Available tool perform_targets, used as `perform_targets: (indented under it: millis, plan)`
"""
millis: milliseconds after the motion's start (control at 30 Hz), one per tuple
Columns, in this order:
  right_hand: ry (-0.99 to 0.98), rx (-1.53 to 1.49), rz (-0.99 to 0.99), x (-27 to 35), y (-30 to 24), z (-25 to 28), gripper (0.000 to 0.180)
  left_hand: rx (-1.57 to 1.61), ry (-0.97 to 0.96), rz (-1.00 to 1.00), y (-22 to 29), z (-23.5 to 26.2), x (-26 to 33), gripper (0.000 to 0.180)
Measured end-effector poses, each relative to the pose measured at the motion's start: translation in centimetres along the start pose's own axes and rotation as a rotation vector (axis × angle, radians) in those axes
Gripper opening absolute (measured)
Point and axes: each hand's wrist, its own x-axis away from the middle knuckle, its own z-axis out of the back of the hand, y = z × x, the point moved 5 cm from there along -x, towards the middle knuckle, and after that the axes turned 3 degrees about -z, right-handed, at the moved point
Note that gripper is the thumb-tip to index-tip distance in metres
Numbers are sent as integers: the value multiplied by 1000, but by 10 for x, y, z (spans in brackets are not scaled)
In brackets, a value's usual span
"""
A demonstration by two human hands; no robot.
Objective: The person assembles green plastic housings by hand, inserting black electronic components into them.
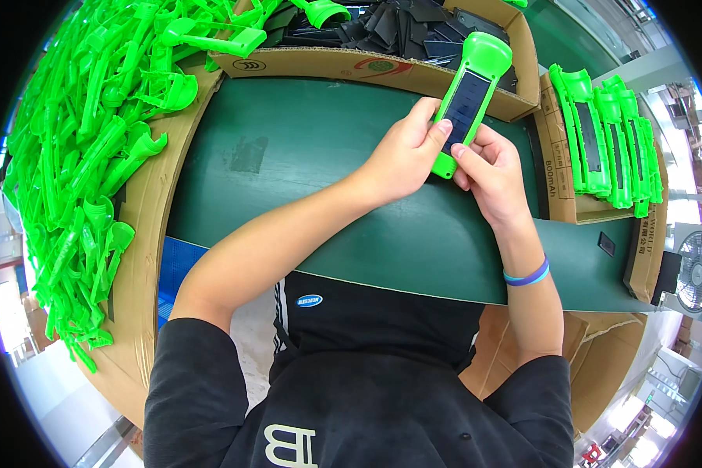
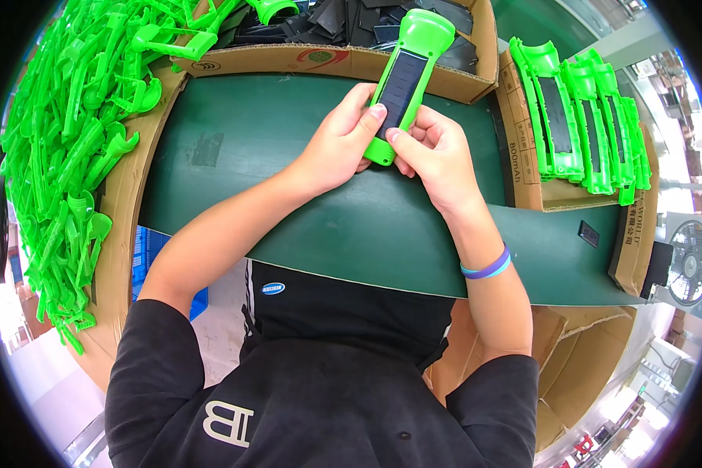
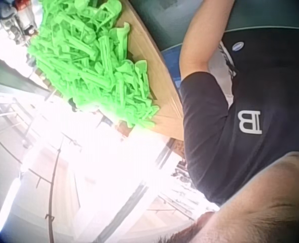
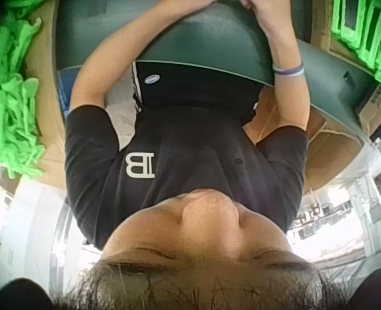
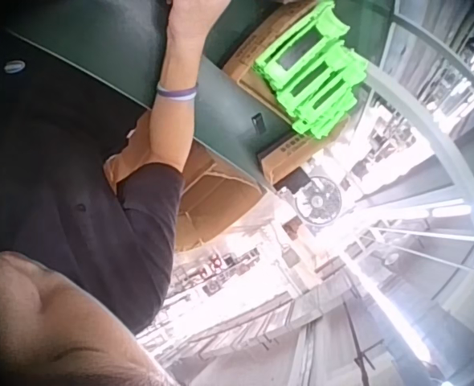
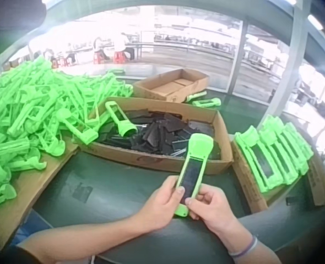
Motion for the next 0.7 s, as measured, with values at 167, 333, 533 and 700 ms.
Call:
perform_targets:
  millis: [167, 333, 533, 700]
  plan:
    - [36, 35, 24, 1, -2, -5, 20, -60, 27, -26, 2, 0, 1, 24]
    - [-14, -66, -33, -3, 7, 0, 22, 1, 57, 12, -1, 2, 1, 24]
    - [-34, -102, -33, -3, 0, -1, 31, -19, 30, 38, -1, 0, 0, 24]
    - [-53, -8, -19, -2, 1, -2, 34, -20, 50, -33, -3, -1, 0, 24]
